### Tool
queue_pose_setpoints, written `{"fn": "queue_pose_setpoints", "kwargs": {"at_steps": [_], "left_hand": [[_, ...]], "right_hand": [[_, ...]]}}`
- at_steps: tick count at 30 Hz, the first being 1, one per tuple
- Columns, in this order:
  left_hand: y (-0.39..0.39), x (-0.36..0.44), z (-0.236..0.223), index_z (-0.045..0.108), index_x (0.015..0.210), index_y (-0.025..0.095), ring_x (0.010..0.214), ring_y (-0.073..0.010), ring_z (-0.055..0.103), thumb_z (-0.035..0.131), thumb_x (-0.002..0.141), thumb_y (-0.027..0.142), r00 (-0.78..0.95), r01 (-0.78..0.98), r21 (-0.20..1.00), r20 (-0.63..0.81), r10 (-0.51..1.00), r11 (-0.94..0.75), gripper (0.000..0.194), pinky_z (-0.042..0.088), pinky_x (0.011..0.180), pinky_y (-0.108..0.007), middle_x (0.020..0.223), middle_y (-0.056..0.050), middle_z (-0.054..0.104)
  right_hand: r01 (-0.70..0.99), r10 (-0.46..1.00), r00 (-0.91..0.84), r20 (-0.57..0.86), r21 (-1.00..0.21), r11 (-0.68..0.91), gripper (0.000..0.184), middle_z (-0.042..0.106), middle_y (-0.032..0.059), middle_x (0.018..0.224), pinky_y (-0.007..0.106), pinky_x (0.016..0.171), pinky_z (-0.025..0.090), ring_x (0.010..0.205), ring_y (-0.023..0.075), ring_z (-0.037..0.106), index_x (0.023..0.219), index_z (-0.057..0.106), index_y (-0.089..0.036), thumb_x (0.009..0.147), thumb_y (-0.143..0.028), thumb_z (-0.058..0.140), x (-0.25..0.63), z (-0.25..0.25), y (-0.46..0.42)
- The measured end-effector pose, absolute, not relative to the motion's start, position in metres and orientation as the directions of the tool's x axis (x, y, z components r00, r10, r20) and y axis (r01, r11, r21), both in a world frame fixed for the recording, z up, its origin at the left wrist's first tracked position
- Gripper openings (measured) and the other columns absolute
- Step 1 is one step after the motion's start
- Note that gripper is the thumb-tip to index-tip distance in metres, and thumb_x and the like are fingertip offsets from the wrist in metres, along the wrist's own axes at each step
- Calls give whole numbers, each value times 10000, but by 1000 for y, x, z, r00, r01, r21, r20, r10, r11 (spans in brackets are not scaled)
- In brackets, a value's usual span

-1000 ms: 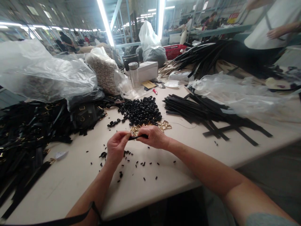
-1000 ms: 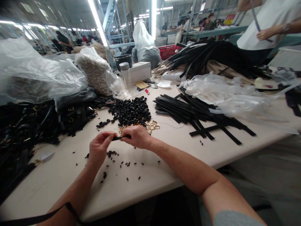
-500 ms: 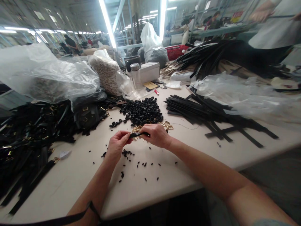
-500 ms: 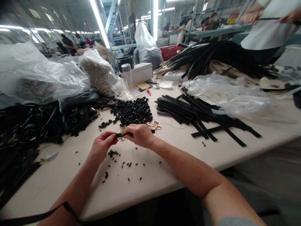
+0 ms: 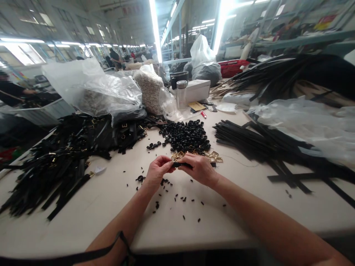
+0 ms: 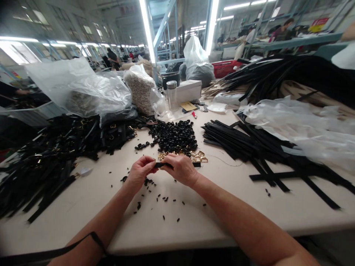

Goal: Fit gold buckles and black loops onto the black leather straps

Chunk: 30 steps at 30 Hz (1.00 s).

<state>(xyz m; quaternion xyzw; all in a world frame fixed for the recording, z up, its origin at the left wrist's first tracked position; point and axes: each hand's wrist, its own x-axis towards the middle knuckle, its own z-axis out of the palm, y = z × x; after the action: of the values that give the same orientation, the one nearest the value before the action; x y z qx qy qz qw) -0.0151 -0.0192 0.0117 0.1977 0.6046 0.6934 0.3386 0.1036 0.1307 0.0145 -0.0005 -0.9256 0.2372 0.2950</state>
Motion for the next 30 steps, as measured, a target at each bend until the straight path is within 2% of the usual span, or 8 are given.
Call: {"fn": "queue_pose_setpoints", "kwargs": {"at_steps": [13,16,18,20,22,24,26,30], "left_hand": [[-26,-23,18,646,904,151,630,-138,649,795,653,388,-647,-264,964,-162,745,-20,376,503,631,-248,762,-46,697],[-30,-59,24,648,921,153,672,-154,656,770,655,428,-698,-160,987,-126,705,17,402,500,641,-261,826,-69,708],[-32,-92,27,653,897,153,685,-165,649,730,670,435,-754,35,993,-46,656,109,370,489,641,-272,825,-68,706],[-33,-124,30,665,842,161,656,-170,624,684,688,395,-791,306,908,76,608,285,281,468,636,-282,739,-43,685],[-32,-146,31,681,802,178,653,-175,607,632,710,324,-752,548,707,182,633,448,179,452,662,-293,702,-26,664],[-29,-157,31,695,791,197,684,-181,605,602,720,269,-661,713,491,232,714,500,138,442,697,-297,741,-26,662],[-24,-157,32,705,809,210,712,-183,604,597,739,266,-575,802,360,255,777,476,140,438,719,-294,809,-35,665],[-1,-142,34,714,837,220,723,-177,594,598,798,329,-491,859,297,247,836,417,164,429,729,-287,878,-45,667]], "right_hand": [[-140,94,-830,550,-368,919,200,617,1,692,214,585,337,619,96,534,695,595,-179,878,-229,532,106,21,131],[-100,119,-818,562,-344,934,206,599,-2,681,220,555,304,582,87,496,685,585,-176,876,-219,519,108,25,139],[-66,136,-814,565,-322,945,207,588,-4,672,227,545,284,570,85,479,683,583,-174,873,-222,517,110,28,143],[-34,149,-816,559,-304,952,211,583,-2,667,232,545,270,569,87,471,675,577,-172,870,-225,517,110,29,147],[-15,157,-820,550,-295,955,212,586,-1,669,237,543,255,571,87,467,669,571,-171,867,-228,522,110,28,149],[-3,161,-826,540,-290,957,208,592,-4,675,241,538,242,569,87,463,671,569,-172,865,-236,529,109,25,150],[10,166,-832,529,-285,958,205,594,-8,676,243,536,233,566,87,459,672,566,-173,863,-243,536,108,22,151],[26,172,-843,509,-282,959,200,591,-7,676,240,545,232,574,88,457,677,568,-173,862,-242,537,107,21,151]]}}
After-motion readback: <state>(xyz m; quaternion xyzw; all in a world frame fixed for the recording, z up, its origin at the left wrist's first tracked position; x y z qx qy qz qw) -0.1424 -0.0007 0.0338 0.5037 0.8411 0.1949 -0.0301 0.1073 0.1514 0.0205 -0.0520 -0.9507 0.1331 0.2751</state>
